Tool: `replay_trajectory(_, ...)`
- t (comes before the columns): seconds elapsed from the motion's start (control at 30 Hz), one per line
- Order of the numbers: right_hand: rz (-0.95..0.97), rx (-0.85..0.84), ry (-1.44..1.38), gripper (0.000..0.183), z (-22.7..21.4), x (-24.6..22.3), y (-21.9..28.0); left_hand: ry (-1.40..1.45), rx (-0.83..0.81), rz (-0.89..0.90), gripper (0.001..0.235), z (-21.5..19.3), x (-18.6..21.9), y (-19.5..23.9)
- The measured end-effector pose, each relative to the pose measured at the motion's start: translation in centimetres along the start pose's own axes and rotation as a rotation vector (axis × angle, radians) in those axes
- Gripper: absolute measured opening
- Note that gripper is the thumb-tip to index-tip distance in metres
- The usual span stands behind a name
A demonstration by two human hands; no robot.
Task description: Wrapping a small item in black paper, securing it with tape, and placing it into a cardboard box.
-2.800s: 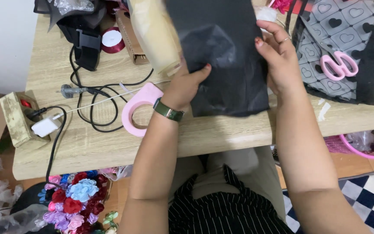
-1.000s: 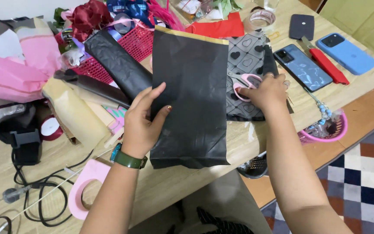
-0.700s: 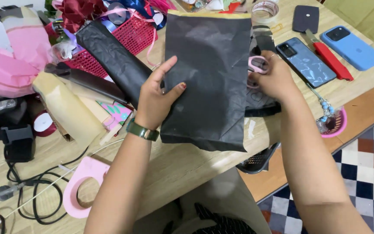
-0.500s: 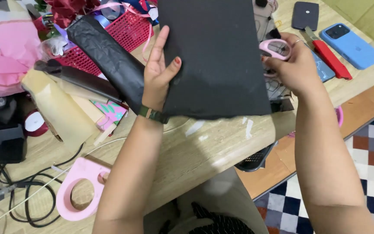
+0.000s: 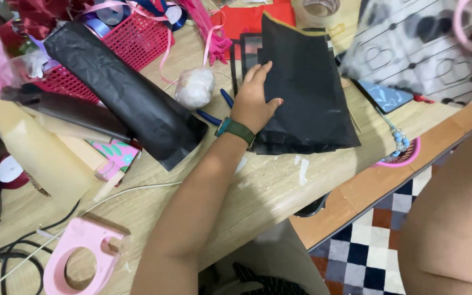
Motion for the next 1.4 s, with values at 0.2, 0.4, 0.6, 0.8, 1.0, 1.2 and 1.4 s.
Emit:
replay_trajectory(0.2,0.824,0.142,-0.536,0.045,16.5,-23.6,0.3,-0.048,-0.063,-0.088,0.083,-1.0,1.0,-0.7)
replay_trajectory(0.4,0.875,0.023,-0.615,0.041,22.7,-17.5,4.3,0.084,0.027,-0.074,0.063,1.5,-4.5,-2.2)
replay_trajectory(0.6,0.908,-0.015,-0.559,0.043,22.2,-13.1,4.0,0.000,-0.199,-0.121,0.079,-1.1,-0.1,-0.5)
replay_trajectory(0.8,0.914,-0.077,-0.492,0.042,23.1,-10.2,4.9,-0.004,-0.350,-0.242,0.100,0.4,-1.5,-1.8)
replay_trajectory(1.0,0.964,-0.148,-0.405,0.043,22.8,-11.6,4.4,-0.597,0.143,0.151,0.146,-3.3,4.4,6.4)
replay_trajectory(1.2,1.190,-0.330,-0.287,0.031,21.9,-15.0,2.6,-0.577,-0.245,0.044,0.095,-5.8,2.6,8.2)
replay_trajectory(1.4,1.140,-0.252,-0.074,0.059,21.9,-18.4,2.3,-0.641,-0.262,0.034,0.093,-4.3,1.3,7.2)
Point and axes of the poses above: each hand's wrist, its own y-axis away from the middle knuckle, its own z-axis out of the palm, x = y × z, the point moved 3 cm from there along -y, towards the middle knuckle, and after that the axes turned 5 degrees about -y, right-handed, at the moved point
